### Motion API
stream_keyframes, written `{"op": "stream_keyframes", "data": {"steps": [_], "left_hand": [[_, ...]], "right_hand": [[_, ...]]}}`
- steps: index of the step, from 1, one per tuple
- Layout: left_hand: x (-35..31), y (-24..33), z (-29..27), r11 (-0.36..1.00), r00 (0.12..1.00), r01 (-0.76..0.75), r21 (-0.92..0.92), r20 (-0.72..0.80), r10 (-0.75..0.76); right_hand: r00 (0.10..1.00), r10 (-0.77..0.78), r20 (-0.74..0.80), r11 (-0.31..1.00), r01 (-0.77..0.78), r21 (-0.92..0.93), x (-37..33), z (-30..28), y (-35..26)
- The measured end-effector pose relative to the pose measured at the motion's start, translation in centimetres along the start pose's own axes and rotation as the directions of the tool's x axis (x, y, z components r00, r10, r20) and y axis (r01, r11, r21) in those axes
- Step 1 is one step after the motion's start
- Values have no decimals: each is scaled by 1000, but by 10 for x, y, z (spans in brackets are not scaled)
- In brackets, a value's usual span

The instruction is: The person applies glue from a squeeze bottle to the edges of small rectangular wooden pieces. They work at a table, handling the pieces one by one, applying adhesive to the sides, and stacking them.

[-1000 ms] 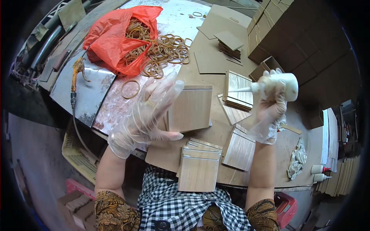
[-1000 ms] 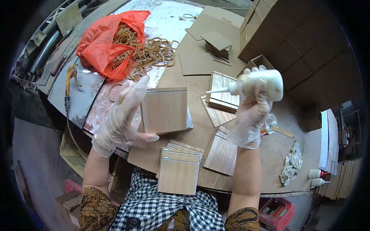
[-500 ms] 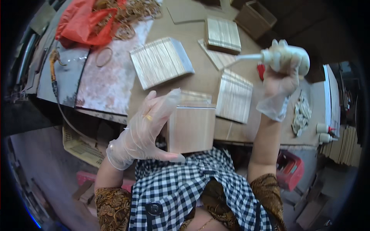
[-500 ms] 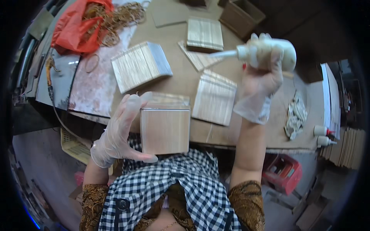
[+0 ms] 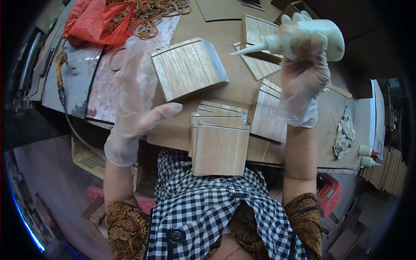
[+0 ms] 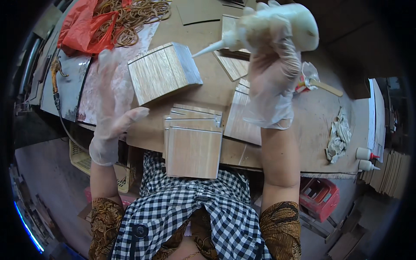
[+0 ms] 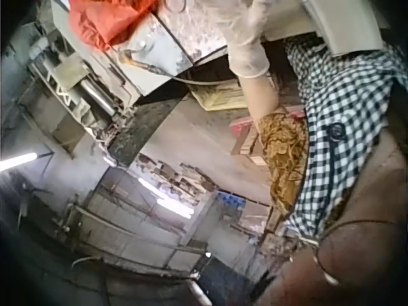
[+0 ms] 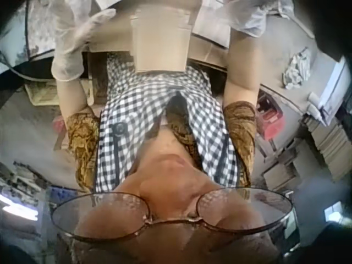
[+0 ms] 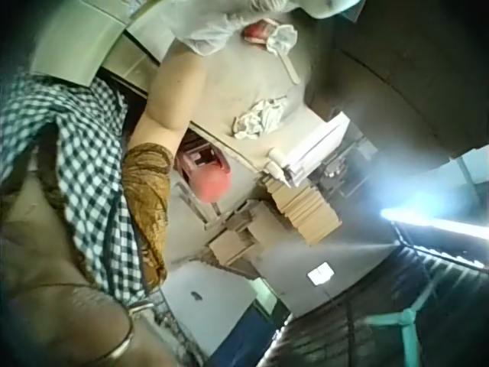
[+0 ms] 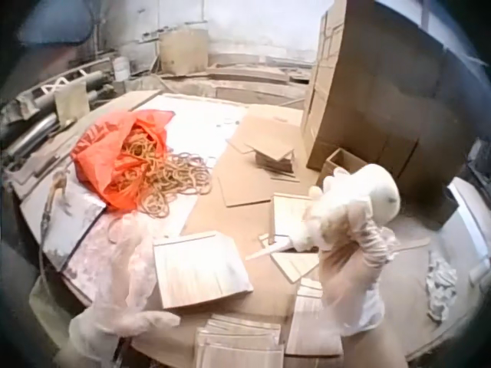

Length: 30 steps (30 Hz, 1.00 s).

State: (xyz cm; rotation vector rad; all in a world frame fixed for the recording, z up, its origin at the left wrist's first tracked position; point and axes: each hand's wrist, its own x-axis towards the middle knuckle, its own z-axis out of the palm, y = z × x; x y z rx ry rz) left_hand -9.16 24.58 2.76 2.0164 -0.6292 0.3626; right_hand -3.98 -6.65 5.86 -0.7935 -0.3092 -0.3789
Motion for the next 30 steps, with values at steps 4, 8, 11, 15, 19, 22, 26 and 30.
{"op": "stream_keyframes", "data": {"steps": [4, 8, 11, 15, 19, 22, 26, 30], "left_hand": [[4, -18, 9, 825, 966, 259, -502, 126, -226], [8, -32, -1, 960, 970, 210, -185, 164, -181], [9, -33, -4, 968, 969, 206, -145, 172, -180], [4, -39, -2, 970, 978, 176, -167, 139, -154], [1, -41, 6, 883, 963, 268, -386, 132, -235], [1, -41, 4, 907, 970, 239, -347, 122, -209], [0, -48, 6, 959, 988, 152, -237, 73, -139], [-1, -47, 7, 934, 980, 199, -296, 78, -184]], "right_hand": [[987, 71, 145, 993, -56, -105, 9, 46, 36], [985, 104, 138, 988, -87, -125, 18, 76, 66], [983, 132, 127, 989, -122, -80, 20, 93, 83], [970, 188, 155, 977, -169, -127, 19, 106, 93], [960, 218, 176, 965, -185, -184, 16, 105, 98], [953, 237, 187, 959, -198, -206, 13, 107, 100], [949, 236, 209, 962, -197, -189, 11, 113, 101], [946, 268, 184, 948, -225, -226, 9, 114, 104]]}}
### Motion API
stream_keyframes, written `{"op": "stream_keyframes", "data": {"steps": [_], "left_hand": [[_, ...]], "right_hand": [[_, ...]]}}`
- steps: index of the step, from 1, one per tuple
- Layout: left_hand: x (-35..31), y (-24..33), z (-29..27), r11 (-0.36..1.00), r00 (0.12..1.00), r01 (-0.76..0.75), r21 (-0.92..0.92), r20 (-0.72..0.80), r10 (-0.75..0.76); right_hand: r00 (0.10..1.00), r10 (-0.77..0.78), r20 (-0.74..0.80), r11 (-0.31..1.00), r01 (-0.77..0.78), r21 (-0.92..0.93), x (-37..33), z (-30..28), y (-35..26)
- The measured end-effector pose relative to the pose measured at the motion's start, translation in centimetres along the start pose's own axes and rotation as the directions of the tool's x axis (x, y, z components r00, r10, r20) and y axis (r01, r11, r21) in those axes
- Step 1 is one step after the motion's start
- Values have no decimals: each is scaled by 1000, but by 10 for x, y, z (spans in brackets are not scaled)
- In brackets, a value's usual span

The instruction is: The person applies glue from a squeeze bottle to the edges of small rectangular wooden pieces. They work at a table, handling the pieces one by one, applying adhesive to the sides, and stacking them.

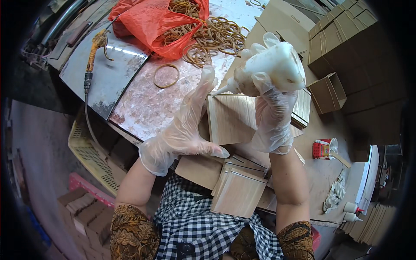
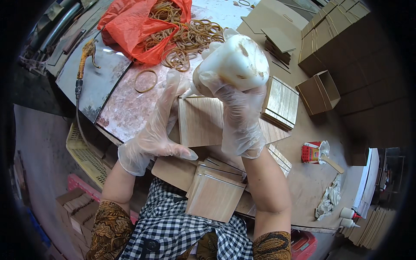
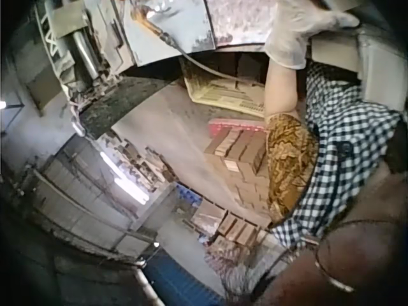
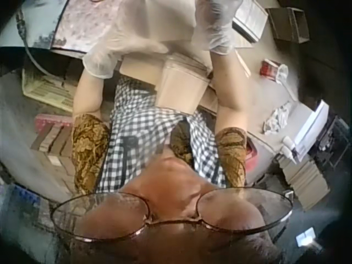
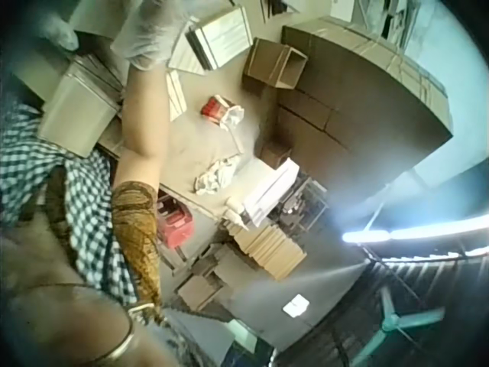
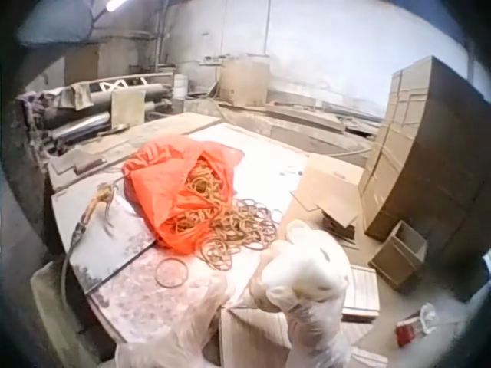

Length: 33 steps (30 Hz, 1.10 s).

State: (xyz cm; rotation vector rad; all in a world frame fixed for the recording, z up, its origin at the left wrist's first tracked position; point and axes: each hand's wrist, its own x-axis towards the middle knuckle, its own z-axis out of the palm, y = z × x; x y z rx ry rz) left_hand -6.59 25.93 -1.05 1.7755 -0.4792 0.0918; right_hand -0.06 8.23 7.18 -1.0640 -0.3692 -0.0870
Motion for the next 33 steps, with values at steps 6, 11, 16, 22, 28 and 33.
{"op": "stream_keyframes", "data": {"steps": [6, 11, 16, 22, 28, 33], "left_hand": [[-1, -2, -1, 999, 1000, -23, 47, -4, 23], [-2, -3, -1, 996, 1000, -25, 82, -8, 26], [1, 2, 0, 999, 1000, -5, 51, 5, 5], [4, 9, -8, 960, 994, -106, 259, 66, 92], [9, 25, -12, 940, 995, -41, 339, 98, 8], [10, 28, -9, 939, 998, -30, 343, 58, 11]], "right_hand": [[999, 45, 14, 999, -45, -9, 2, 2, -1], [999, -15, -37, 999, 14, -42, 8, -11, 7], [997, -37, -68, 998, 33, -57, 9, -18, 0], [993, -21, -116, 998, 14, -62, 9, -35, -12], [991, -35, -128, 996, 24, -87, 9, -46, -19], [988, -43, -150, 995, 28, -96, 9, -50, -26]]}}
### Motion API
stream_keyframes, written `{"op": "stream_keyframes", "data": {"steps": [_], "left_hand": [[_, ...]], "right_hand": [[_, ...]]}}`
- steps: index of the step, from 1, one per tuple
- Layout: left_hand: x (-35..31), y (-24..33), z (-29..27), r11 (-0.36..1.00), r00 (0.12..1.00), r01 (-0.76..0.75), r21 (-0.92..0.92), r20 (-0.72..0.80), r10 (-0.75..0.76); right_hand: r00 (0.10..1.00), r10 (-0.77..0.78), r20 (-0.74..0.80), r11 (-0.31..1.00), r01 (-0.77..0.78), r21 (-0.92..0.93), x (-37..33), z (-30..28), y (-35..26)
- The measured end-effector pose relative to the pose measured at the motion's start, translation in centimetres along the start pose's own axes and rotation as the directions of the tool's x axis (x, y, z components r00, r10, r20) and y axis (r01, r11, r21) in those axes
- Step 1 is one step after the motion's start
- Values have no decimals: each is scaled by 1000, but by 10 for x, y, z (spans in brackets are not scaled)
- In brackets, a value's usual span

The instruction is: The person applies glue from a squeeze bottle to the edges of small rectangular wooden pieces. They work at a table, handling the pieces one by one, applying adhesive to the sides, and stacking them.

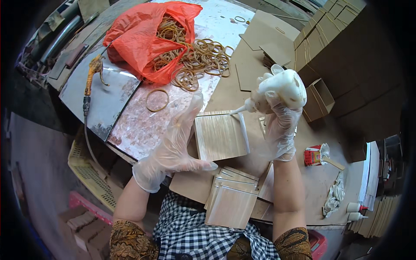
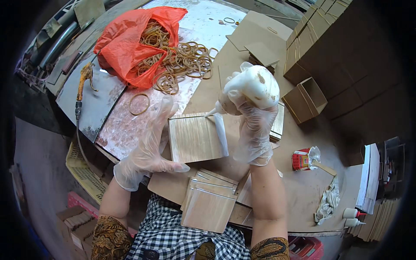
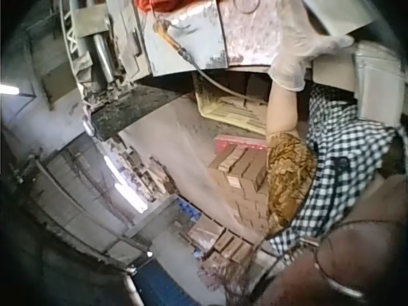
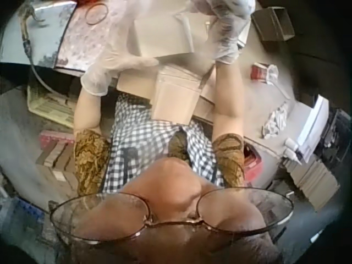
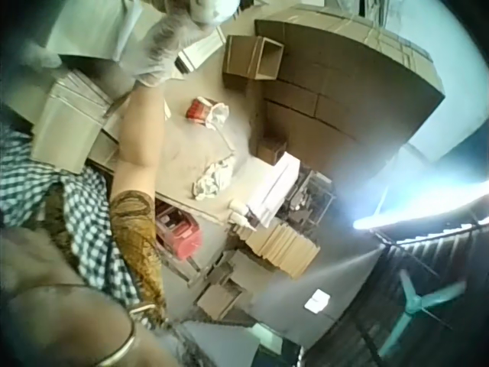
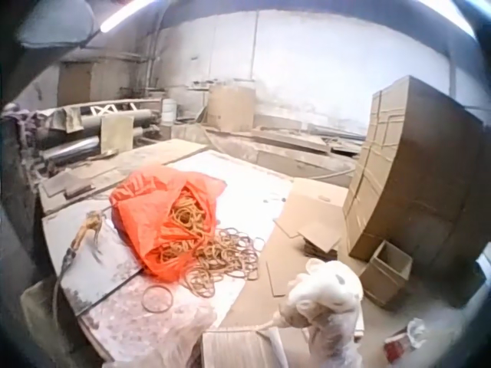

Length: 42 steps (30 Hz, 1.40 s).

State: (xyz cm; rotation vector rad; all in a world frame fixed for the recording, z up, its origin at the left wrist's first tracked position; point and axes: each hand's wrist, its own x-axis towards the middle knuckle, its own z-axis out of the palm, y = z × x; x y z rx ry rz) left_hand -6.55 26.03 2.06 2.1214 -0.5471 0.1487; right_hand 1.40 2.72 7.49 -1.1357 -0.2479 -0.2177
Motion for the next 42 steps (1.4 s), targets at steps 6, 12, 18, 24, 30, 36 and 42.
{"op": "stream_keyframes", "data": {"steps": [6, 12, 18, 24, 30, 36, 42], "left_hand": [[0, 2, -1, 995, 999, -33, 96, 8, 33], [2, -4, 2, 988, 992, -127, 89, -14, 129], [4, 0, 2, 958, 970, -224, 181, -50, 236], [1, 5, 3, 902, 931, -326, 284, -67, 358], [2, 12, 2, 881, 934, -322, 347, -34, 355], [10, 15, -5, 966, 988, -155, 209, 40, 150], [19, 9, -12, 947, 981, -154, 283, 160, 112]], "right_hand": [[1000, -14, -20, 1000, 14, 0, 3, -10, -3], [980, -194, -47, 977, 188, -96, 2, -34, -6], [970, -214, -117, 977, 213, -13, -13, -72, -25], [965, -183, -189, 967, 211, 142, -35, -101, -39], [953, -207, -220, 953, 247, 175, -49, -117, -46], [931, -212, -298, 952, 265, 152, -53, -129, -39], [924, -212, -317, 955, 265, 133, -53, -117, -36]]}}
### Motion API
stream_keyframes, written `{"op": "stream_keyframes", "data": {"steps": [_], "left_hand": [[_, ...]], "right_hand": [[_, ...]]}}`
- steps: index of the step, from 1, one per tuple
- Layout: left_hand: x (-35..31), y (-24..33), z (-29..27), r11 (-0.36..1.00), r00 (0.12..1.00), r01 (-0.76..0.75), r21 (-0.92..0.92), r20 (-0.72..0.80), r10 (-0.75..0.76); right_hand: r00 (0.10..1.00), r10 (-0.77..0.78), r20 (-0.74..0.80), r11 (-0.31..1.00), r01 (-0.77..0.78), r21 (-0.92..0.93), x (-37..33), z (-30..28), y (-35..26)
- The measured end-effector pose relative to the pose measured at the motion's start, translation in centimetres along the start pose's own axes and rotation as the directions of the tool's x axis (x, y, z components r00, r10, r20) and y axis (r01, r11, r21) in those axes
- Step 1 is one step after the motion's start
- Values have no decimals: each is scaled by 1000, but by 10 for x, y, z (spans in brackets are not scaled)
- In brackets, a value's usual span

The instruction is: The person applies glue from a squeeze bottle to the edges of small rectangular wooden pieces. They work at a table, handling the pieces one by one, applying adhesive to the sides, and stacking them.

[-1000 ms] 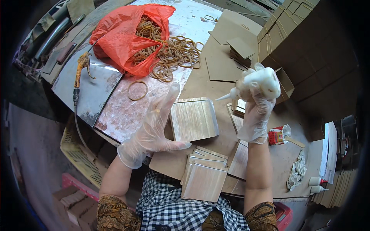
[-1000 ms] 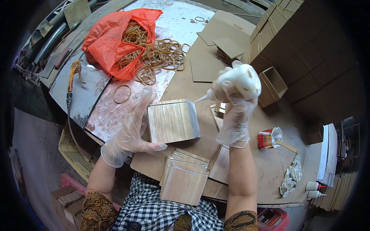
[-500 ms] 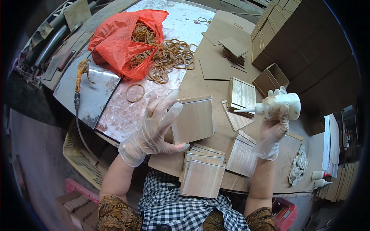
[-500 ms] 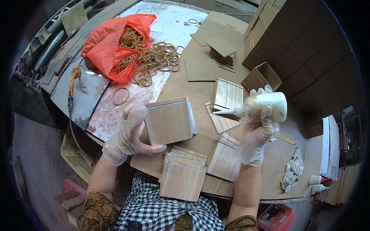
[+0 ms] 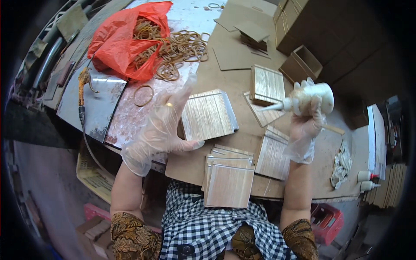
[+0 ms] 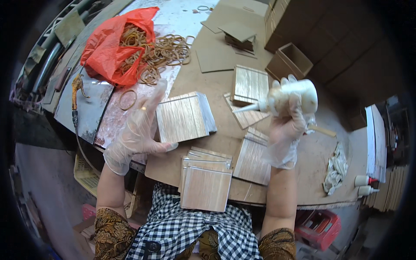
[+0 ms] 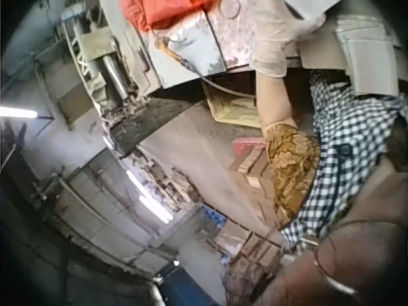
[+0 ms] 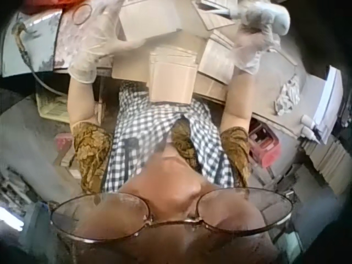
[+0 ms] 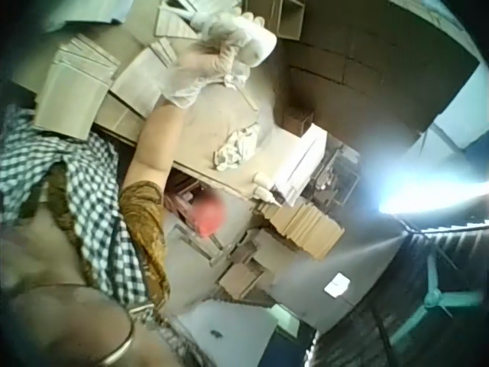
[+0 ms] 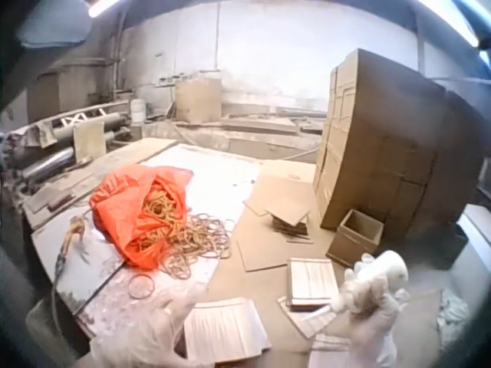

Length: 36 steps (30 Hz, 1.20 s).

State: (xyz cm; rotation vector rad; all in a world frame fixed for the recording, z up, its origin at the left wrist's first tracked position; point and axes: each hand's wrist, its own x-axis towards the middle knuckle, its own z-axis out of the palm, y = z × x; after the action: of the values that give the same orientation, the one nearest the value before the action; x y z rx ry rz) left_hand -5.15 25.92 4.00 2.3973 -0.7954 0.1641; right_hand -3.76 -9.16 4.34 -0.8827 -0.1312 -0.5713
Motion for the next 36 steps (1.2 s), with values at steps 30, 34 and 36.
{"op": "stream_keyframes", "data": {"steps": [30, 34, 36], "left_hand": [[23, 15, -14, 759, 949, 284, -586, 60, -309], [22, 14, -20, 707, 929, 317, -632, 55, -367], [22, 25, -26, 692, 918, 337, -638, 59, -392]], "right_hand": [[790, 567, 234, 642, -602, 476, -68, 46, -2], [768, 611, 192, 695, -636, 334, -89, 67, -1], [776, 594, 209, 726, -630, 274, -94, 81, -7]]}}
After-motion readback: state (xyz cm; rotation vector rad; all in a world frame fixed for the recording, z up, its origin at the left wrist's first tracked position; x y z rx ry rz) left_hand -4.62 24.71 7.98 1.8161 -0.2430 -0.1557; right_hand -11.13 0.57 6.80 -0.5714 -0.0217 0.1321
